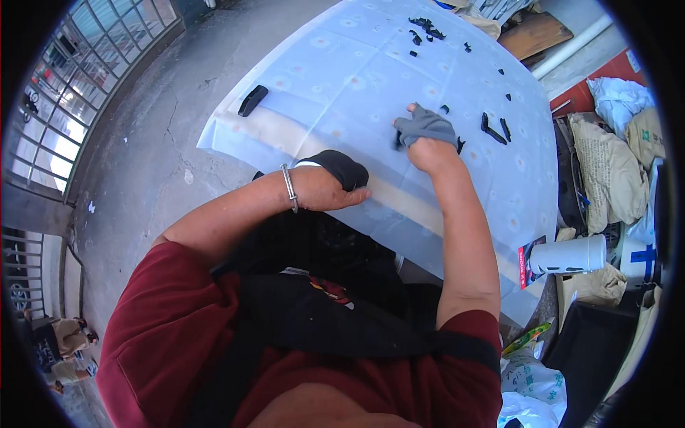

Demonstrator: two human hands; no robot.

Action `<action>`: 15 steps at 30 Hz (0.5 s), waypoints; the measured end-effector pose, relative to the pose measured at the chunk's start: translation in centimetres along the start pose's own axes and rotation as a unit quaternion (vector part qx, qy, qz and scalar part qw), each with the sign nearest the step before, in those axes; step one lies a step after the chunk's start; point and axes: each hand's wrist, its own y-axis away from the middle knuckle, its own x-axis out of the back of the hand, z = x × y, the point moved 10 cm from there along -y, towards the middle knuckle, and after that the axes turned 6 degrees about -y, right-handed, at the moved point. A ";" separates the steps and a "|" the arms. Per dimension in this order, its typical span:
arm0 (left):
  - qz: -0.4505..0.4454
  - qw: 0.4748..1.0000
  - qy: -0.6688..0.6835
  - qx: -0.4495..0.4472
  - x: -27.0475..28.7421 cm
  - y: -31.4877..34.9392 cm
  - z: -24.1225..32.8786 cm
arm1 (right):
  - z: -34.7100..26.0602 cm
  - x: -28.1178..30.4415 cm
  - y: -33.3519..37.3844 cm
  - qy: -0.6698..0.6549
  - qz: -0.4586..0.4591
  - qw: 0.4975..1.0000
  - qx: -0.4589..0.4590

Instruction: Sorting small black plastic components on a table and placing them into a plastic bag.

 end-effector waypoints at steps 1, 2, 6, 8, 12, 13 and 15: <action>0.035 0.999 -0.024 0.008 0.7 -0.1 -0.2 | 0.0 0.0 -0.6 0.001 -0.001 1.000 -0.001; 0.068 0.996 -0.049 0.015 1.4 -0.3 -0.2 | 0.1 -0.7 -0.9 0.000 -0.044 0.999 -0.004; 0.158 0.984 -0.078 0.017 2.6 -1.5 -1.2 | 3.9 2.5 1.2 -0.155 -0.026 0.962 -0.222; 0.182 0.978 -0.103 0.022 3.0 -3.4 -1.5 | 8.0 2.8 4.9 -0.265 0.076 0.918 -0.284; 0.211 0.962 -0.174 -0.002 2.8 -8.2 -1.0 | 10.9 -1.1 10.6 -0.293 0.087 0.890 -0.339; 0.160 0.970 -0.184 -0.010 2.0 -9.5 -0.8 | 10.0 -0.9 10.9 -0.236 0.078 0.916 -0.314; 0.168 0.959 -0.226 -0.032 0.8 -11.4 -0.5 | 8.6 -0.2 12.1 -0.201 0.069 0.930 -0.299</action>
